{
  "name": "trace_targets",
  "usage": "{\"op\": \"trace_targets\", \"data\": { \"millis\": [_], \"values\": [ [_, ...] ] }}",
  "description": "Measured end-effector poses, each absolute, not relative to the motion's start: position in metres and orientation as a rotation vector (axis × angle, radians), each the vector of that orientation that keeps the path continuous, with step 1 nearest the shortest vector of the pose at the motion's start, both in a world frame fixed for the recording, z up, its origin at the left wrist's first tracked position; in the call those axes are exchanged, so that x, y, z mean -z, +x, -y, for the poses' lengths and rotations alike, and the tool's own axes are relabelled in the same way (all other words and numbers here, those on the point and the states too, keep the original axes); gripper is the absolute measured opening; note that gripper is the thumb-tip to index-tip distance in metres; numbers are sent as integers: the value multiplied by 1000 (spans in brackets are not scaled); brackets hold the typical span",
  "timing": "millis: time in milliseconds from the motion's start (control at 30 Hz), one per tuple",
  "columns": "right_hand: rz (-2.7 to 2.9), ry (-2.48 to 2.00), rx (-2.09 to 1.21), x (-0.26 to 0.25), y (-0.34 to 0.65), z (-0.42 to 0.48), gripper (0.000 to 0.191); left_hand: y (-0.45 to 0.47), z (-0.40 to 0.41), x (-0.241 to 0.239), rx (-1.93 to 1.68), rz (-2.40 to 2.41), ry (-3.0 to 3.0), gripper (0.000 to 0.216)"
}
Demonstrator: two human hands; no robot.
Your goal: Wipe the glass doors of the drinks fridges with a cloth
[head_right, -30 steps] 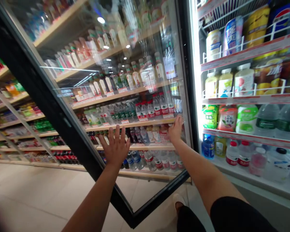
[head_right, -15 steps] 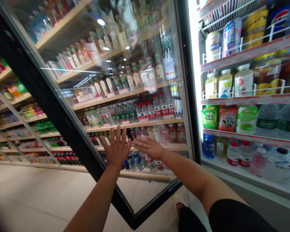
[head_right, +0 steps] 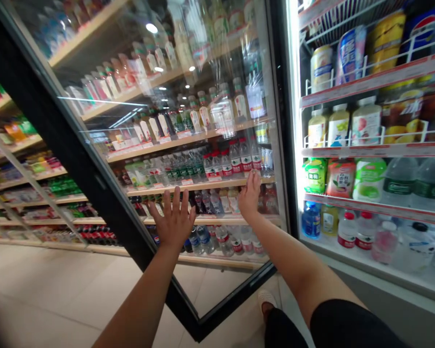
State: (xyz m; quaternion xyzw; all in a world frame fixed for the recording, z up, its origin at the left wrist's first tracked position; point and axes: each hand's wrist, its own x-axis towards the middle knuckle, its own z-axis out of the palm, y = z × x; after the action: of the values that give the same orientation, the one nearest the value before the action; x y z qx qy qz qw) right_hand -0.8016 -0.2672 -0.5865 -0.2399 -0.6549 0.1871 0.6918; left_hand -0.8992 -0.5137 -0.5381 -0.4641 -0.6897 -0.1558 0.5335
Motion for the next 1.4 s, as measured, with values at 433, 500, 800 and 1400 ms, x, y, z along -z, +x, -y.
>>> {"op": "trace_targets", "data": {
  "millis": [433, 500, 800, 1400],
  "values": [
    [2050, 99, 184, 615, -794, 335, 66, -896, 514, 537, 328, 1613, -1091, 72],
    [2027, 124, 209, 601, -795, 333, 63, -897, 514, 536, 352, 1594, -1103, 74],
    [1530, -334, -252, 498, -807, 267, 64, -898, 513, 536, 318, 1551, -1078, 77],
    [1909, -10, 26, 528, -790, 302, 69, -896, 522, 539, 347, 1575, -1086, 73]
  ]
}}
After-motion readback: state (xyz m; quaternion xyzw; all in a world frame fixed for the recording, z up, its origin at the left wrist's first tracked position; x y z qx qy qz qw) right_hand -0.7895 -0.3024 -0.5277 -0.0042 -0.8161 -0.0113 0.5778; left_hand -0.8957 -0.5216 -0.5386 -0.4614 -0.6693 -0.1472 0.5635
